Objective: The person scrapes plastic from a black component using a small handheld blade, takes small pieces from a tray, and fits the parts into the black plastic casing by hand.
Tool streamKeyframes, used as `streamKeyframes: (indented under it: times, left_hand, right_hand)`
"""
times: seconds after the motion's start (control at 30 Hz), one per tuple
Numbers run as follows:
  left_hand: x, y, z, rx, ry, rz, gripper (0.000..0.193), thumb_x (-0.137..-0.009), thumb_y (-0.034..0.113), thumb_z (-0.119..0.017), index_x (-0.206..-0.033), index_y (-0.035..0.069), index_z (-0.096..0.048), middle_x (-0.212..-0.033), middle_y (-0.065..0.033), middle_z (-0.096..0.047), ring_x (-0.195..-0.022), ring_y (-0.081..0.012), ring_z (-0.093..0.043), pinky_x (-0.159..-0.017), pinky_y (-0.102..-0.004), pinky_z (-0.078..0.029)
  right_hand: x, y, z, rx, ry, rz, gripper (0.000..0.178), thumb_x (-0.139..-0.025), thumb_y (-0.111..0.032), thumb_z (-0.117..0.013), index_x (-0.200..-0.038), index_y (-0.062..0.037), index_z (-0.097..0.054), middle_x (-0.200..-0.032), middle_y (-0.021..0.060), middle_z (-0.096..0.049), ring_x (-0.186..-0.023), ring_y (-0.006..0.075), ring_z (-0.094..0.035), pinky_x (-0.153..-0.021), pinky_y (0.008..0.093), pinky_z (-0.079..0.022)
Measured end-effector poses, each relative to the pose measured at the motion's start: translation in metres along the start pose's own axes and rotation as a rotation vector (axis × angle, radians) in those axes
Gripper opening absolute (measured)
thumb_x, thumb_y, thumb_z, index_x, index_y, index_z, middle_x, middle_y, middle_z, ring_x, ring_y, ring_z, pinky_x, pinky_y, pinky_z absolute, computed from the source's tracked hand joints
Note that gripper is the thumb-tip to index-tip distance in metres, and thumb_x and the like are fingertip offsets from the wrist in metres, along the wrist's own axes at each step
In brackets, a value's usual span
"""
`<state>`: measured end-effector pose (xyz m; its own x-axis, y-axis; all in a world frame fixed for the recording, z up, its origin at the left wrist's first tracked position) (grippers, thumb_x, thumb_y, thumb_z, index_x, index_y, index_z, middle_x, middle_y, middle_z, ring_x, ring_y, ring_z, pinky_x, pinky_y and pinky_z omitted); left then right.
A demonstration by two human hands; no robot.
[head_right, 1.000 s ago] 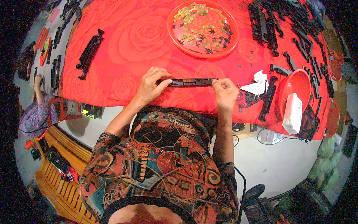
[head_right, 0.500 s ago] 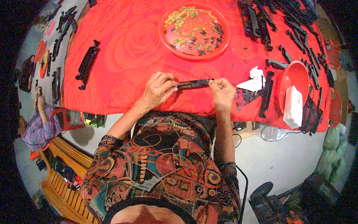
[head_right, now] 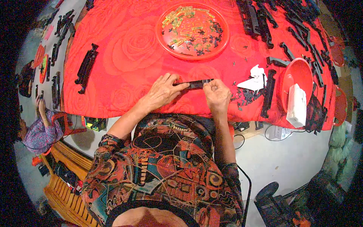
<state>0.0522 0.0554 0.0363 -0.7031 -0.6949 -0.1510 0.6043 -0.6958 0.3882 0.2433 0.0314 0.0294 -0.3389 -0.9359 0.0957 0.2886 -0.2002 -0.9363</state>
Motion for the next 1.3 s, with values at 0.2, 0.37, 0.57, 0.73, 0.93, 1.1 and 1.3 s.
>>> streamKeyframes:
  times: [0.2,0.37,0.57,0.73,0.93,1.1,1.3]
  left_hand:
    - [-0.002,-0.003,-0.005,-0.007,-0.060,0.020,0.039,-0.075,0.015,-0.063,-0.114,0.021,-0.060,-0.102,-0.0102,-0.049,-0.093,-0.0283,-0.050,-0.073,-0.0387,-0.046]
    - [-0.002,-0.002,-0.006,-0.044,-0.050,0.017,0.036,-0.078,0.015,-0.060,-0.114,0.019,-0.060,-0.104,-0.0108,-0.050,-0.094,-0.0285,-0.050,-0.075,-0.0390,-0.046]
    - [0.000,0.001,-0.004,-0.049,-0.045,0.012,0.035,-0.079,0.015,-0.058,-0.114,0.017,-0.059,-0.104,-0.0101,-0.050,-0.095,-0.0278,-0.049,-0.076,-0.0392,-0.045]
    - [-0.001,0.001,-0.003,-0.042,-0.033,0.020,0.038,-0.078,0.014,-0.060,-0.115,0.016,-0.058,-0.102,-0.0098,-0.050,-0.094,-0.0275,-0.049,-0.076,-0.0384,-0.045]
    - [-0.003,0.001,-0.005,-0.035,0.000,-0.013,0.036,-0.080,0.016,-0.056,-0.116,0.016,-0.058,-0.095,-0.0105,-0.047,-0.087,-0.0275,-0.047,-0.068,-0.0381,-0.044]
    - [-0.001,0.001,0.002,0.046,-0.023,-0.020,0.041,-0.076,0.019,-0.065,-0.116,0.015,-0.058,-0.099,-0.0117,-0.049,-0.091,-0.0293,-0.050,-0.074,-0.0399,-0.046]
    - [-0.005,0.002,0.004,0.067,-0.020,-0.080,0.046,-0.073,0.020,-0.069,-0.118,0.016,-0.057,-0.102,-0.0110,-0.050,-0.090,-0.0290,-0.052,-0.076,-0.0398,-0.047]
  right_hand:
    - [0.005,-0.009,-0.011,0.149,-0.042,0.017,0.019,-0.075,-0.012,-0.066,-0.065,-0.0014,-0.053,-0.047,0.0026,-0.040,-0.044,0.0097,-0.038,-0.043,0.0307,-0.034]
    - [0.000,-0.013,-0.016,0.222,-0.033,0.042,0.020,-0.075,-0.014,-0.067,-0.066,-0.0020,-0.053,-0.050,0.0041,-0.042,-0.046,0.0113,-0.040,-0.045,0.0315,-0.035]
    - [0.002,-0.009,-0.018,0.140,-0.049,0.025,0.020,-0.077,-0.015,-0.067,-0.067,-0.0021,-0.054,-0.049,0.0019,-0.040,-0.045,0.0102,-0.036,-0.043,0.0312,-0.030]
    - [0.003,-0.010,-0.008,0.017,0.036,0.068,0.019,-0.080,-0.011,-0.065,-0.067,-0.0021,-0.054,-0.051,-0.0058,-0.037,-0.046,0.0040,-0.031,-0.041,0.0262,-0.023]
    - [0.001,-0.003,0.001,-0.143,0.071,0.033,0.019,-0.082,-0.008,-0.063,-0.067,-0.0022,-0.054,-0.054,-0.0100,-0.037,-0.049,0.0005,-0.028,-0.042,0.0228,-0.019]
    - [0.003,0.001,0.004,-0.166,0.117,0.069,0.019,-0.082,-0.008,-0.063,-0.066,-0.0023,-0.054,-0.054,-0.0097,-0.036,-0.049,0.0009,-0.028,-0.042,0.0232,-0.019]
    - [0.004,0.001,0.007,-0.165,0.108,0.072,0.018,-0.082,-0.007,-0.063,-0.067,-0.0022,-0.055,-0.054,-0.0097,-0.035,-0.049,0.0012,-0.028,-0.042,0.0230,-0.020]
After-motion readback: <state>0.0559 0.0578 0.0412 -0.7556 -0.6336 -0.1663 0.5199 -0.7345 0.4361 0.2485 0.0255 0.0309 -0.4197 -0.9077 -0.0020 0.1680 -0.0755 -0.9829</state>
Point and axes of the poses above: each hand's wrist, its own x-axis away from the middle knuckle, its own z-axis out of the back of the hand, y = z × x, the point moved 5 cm from there along -x, towards the middle knuckle
